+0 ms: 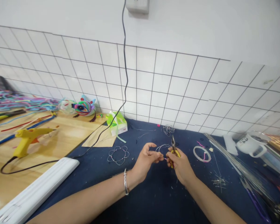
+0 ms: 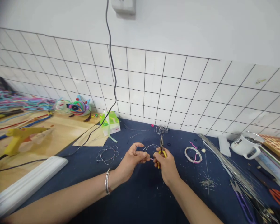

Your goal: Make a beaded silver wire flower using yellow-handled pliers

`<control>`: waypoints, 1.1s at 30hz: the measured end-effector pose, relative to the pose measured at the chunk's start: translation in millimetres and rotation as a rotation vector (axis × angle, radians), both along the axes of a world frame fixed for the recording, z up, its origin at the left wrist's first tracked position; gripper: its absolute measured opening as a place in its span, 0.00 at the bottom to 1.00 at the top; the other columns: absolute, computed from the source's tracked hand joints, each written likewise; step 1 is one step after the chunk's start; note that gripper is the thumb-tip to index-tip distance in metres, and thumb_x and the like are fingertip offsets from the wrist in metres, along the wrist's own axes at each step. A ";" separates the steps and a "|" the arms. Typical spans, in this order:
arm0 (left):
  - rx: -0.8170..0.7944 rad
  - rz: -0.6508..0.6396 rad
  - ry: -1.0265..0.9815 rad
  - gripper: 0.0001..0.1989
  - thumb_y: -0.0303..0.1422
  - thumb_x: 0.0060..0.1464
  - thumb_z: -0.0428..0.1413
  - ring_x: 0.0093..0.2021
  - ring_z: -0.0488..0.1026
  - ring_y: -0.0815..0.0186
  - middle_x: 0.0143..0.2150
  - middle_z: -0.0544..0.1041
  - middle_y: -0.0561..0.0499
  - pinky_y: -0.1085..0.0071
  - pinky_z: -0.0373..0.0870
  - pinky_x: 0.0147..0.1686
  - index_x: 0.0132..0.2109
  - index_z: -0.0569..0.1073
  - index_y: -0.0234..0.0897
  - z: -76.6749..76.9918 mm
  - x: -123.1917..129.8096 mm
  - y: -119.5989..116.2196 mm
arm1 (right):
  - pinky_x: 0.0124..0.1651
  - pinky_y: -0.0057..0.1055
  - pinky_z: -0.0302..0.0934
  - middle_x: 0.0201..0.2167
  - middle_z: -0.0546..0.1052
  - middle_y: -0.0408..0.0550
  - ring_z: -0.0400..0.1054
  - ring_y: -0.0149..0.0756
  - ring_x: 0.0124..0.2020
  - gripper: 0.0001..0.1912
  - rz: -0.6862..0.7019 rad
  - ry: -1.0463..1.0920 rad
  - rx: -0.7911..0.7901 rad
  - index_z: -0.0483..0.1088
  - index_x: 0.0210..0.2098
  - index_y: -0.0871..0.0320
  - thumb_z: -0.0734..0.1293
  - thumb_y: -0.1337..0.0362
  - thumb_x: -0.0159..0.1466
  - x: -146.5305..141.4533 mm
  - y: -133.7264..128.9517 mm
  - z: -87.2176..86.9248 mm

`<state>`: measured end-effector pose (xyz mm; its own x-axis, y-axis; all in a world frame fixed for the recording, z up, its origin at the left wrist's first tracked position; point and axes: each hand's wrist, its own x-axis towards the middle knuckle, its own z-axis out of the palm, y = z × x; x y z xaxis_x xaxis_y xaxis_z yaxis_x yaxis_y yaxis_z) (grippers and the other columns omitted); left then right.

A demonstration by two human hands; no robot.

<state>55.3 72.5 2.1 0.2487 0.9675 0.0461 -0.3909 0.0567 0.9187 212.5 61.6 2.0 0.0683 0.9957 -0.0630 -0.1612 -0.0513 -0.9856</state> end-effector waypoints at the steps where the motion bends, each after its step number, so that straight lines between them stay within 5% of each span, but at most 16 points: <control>1: 0.015 -0.006 0.021 0.18 0.33 0.49 0.56 0.33 0.74 0.65 0.33 0.76 0.47 0.70 0.66 0.33 0.46 0.60 0.38 -0.9 0.4 0.1 | 0.24 0.25 0.57 0.25 0.67 0.41 0.62 0.28 0.23 0.19 0.007 0.037 -0.008 0.63 0.40 0.57 0.67 0.56 0.52 0.1 0.0 -0.2; 8: 0.350 -0.037 0.319 0.07 0.31 0.49 0.55 0.39 0.72 0.63 0.38 0.76 0.46 0.67 0.66 0.41 0.38 0.71 0.37 4.5 -8.4 11.5 | 0.20 0.23 0.56 0.23 0.66 0.40 0.60 0.25 0.20 0.16 0.046 0.106 -0.112 0.63 0.38 0.57 0.66 0.58 0.52 11.3 4.1 -0.8; 13: 0.773 -0.041 0.631 0.13 0.29 0.51 0.53 0.43 0.71 0.62 0.43 0.75 0.47 0.67 0.65 0.45 0.45 0.72 0.42 0.5 -19.5 21.5 | 0.19 0.24 0.57 0.23 0.67 0.40 0.61 0.25 0.19 0.15 0.077 0.066 -0.131 0.63 0.38 0.57 0.65 0.58 0.53 15.4 6.2 -2.9; 18: 1.297 -0.008 0.954 0.14 0.25 0.54 0.48 0.38 0.70 0.65 0.39 0.75 0.48 0.66 0.63 0.40 0.47 0.70 0.40 -5.6 -31.3 29.1 | 0.18 0.24 0.58 0.22 0.67 0.39 0.61 0.26 0.19 0.13 0.088 -0.025 -0.105 0.63 0.38 0.56 0.64 0.59 0.54 15.6 6.1 -3.0; 21: 1.481 0.074 1.130 0.14 0.25 0.54 0.49 0.37 0.68 0.66 0.36 0.75 0.49 0.65 0.60 0.40 0.47 0.68 0.40 -0.7 -34.6 25.3 | 0.18 0.25 0.59 0.22 0.66 0.39 0.61 0.27 0.19 0.12 0.085 -0.099 -0.070 0.64 0.37 0.55 0.63 0.59 0.55 14.5 5.2 -1.8; 24: 1.563 0.127 1.160 0.12 0.25 0.55 0.48 0.43 0.65 0.64 0.40 0.74 0.50 0.62 0.56 0.45 0.45 0.68 0.40 8.3 -32.3 18.7 | 0.18 0.26 0.59 0.21 0.66 0.38 0.61 0.27 0.18 0.11 0.068 -0.182 -0.031 0.65 0.37 0.55 0.63 0.59 0.55 14.7 5.9 -0.3; 27: 1.579 -0.024 1.191 0.09 0.25 0.56 0.46 0.46 0.64 0.65 0.41 0.73 0.50 0.61 0.52 0.48 0.42 0.69 0.38 15.2 -26.2 14.2 | 0.18 0.26 0.59 0.21 0.65 0.38 0.60 0.27 0.17 0.11 0.035 -0.258 0.011 0.65 0.37 0.55 0.62 0.60 0.55 16.0 6.9 1.1; 33: 1.362 -0.190 1.226 0.10 0.24 0.56 0.45 0.39 0.65 0.65 0.31 0.72 0.50 0.63 0.53 0.44 0.39 0.69 0.37 9.7 -16.2 14.5 | 0.21 0.25 0.59 0.24 0.66 0.38 0.60 0.25 0.18 0.11 0.017 -0.418 0.111 0.65 0.39 0.55 0.59 0.60 0.58 12.0 1.8 4.4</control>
<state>39.1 87.0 11.8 0.8307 0.3772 0.4094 0.3747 -0.9228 0.0899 224.5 63.4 6.4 0.0486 0.9961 0.0739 0.2533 0.0592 -0.9656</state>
